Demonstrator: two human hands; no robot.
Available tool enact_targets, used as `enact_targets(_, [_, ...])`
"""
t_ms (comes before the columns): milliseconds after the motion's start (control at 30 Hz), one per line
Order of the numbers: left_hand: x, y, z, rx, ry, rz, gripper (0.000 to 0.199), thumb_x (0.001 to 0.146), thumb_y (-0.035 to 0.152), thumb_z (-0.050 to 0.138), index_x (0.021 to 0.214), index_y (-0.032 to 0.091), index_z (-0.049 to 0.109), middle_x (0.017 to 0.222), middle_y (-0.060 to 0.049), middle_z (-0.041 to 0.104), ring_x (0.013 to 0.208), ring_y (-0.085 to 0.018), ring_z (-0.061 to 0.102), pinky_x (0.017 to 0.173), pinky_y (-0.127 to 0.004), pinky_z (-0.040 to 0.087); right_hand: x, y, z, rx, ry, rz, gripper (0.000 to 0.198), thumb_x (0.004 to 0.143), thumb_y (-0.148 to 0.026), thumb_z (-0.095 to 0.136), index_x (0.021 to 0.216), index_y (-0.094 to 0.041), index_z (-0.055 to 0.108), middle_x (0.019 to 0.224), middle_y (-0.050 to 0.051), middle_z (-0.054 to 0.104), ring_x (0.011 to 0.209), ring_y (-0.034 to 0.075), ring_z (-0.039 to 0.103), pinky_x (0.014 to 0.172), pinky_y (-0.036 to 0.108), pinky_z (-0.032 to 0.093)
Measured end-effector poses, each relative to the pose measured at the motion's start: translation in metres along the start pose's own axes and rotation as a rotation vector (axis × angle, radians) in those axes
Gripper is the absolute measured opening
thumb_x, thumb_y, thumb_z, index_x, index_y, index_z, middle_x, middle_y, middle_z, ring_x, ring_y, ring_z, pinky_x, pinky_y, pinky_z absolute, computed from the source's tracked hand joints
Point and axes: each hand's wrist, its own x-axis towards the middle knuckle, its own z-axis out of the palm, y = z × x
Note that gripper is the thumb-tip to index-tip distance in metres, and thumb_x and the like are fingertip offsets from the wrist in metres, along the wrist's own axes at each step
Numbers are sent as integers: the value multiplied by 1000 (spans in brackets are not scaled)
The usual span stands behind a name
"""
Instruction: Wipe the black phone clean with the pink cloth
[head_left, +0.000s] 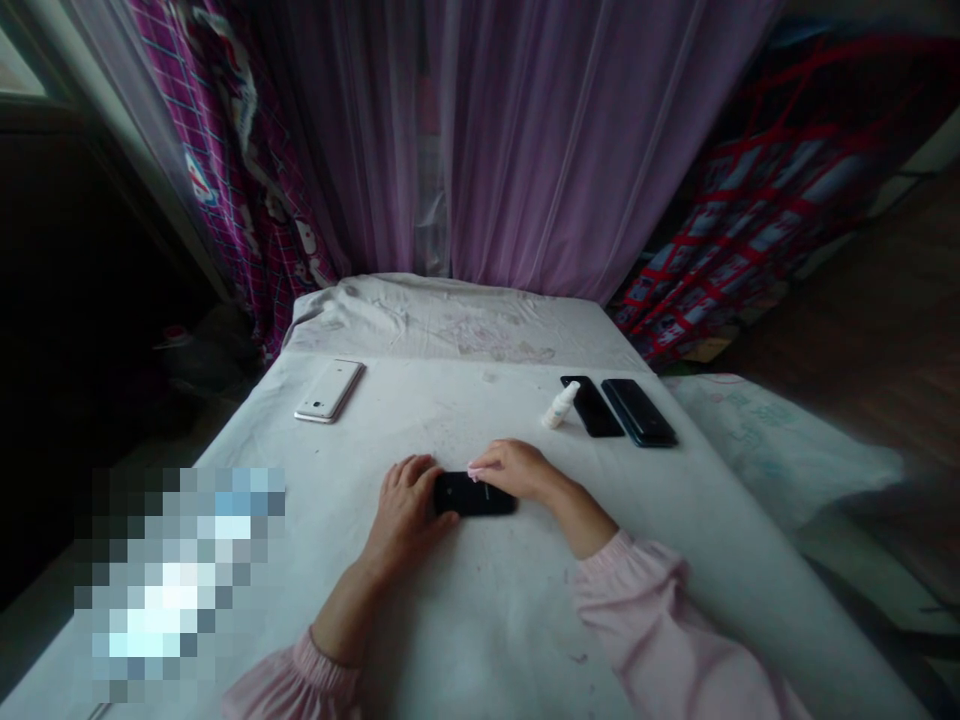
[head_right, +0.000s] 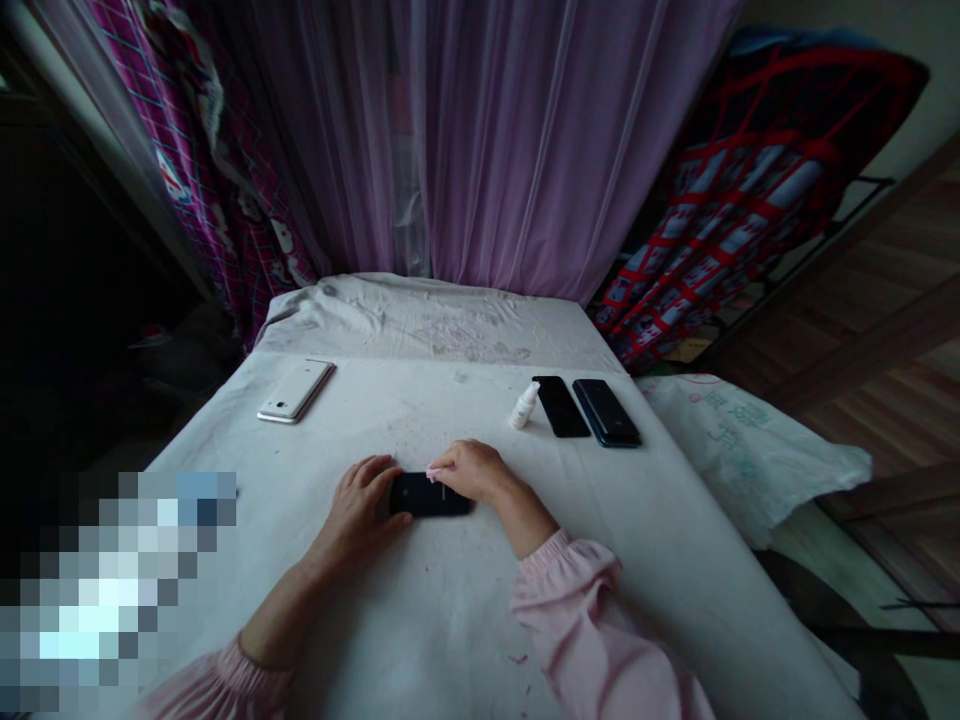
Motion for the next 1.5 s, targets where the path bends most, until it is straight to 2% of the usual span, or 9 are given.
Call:
enact_targets(200, [0,4,-1,29,-28,-19,54,71,35,72,121,20,58,135,-14,53,127,-36,44,107,-56,32,-16,25,-9,34,29,32,20,83,-28,63,97,-26,77,91,3,75,85,16,67,75,24,46])
enact_targets(433, [0,6,-3,74,-80,-24,57,73,35,72,126,21,55,139,-14,51,131,-36,42,109,-58,31,6,-9,7,-44,30,-80,17,86,-29,61,92,-29,77,88,1,74,86,15,65,74,23,44])
enact_targets(533, [0,7,-5,91,-107,-15,60,75,34,70,131,23,52,141,-13,49,133,-36,40,109,-58,29,10,-13,12,-15,22,-105,18,87,-29,60,91,-29,77,86,0,74,85,15,65,74,22,44])
enact_targets(800, [0,7,-3,91,-98,-4,56,77,34,70,129,23,53,142,-14,47,135,-35,37,110,-59,27,-27,28,3,139,97,71,23,84,-26,63,104,-25,75,90,5,72,84,17,66,77,26,48])
enact_targets(933, [1,5,-4,84,-117,4,56,78,36,68,130,23,52,143,-14,47,136,-35,36,110,-58,26,-42,39,0,185,149,76,21,83,-24,63,100,-24,76,88,4,71,81,17,66,76,27,50])
enact_targets(1033, [1,6,-5,73,-117,7,55,79,36,67,130,23,52,143,-14,47,136,-34,36,111,-58,26,-46,29,7,197,251,19,21,86,-22,60,99,-25,76,92,4,71,86,16,65,78,26,49])
enact_targets(1200, [0,8,-6,76,-107,4,56,78,36,67,130,21,52,143,-15,48,136,-36,37,110,-59,26,-55,0,26,-78,408,-68,24,93,-19,52,95,-27,74,88,4,67,84,16,60,77,26,46])
enact_targets(1400, [2,8,-7,69,-120,6,54,79,35,66,129,22,52,143,-13,48,136,-34,37,111,-58,26,-81,-17,38,-215,441,-105,25,96,-22,47,96,-25,72,87,5,65,81,16,58,74,28,44])
enact_targets(1500, [3,8,-8,60,-143,2,54,79,35,67,129,21,53,143,-14,48,136,-35,36,111,-58,25,-79,-19,37,-221,436,-84,26,96,-21,47,95,-24,72,87,5,65,82,17,58,75,28,44])
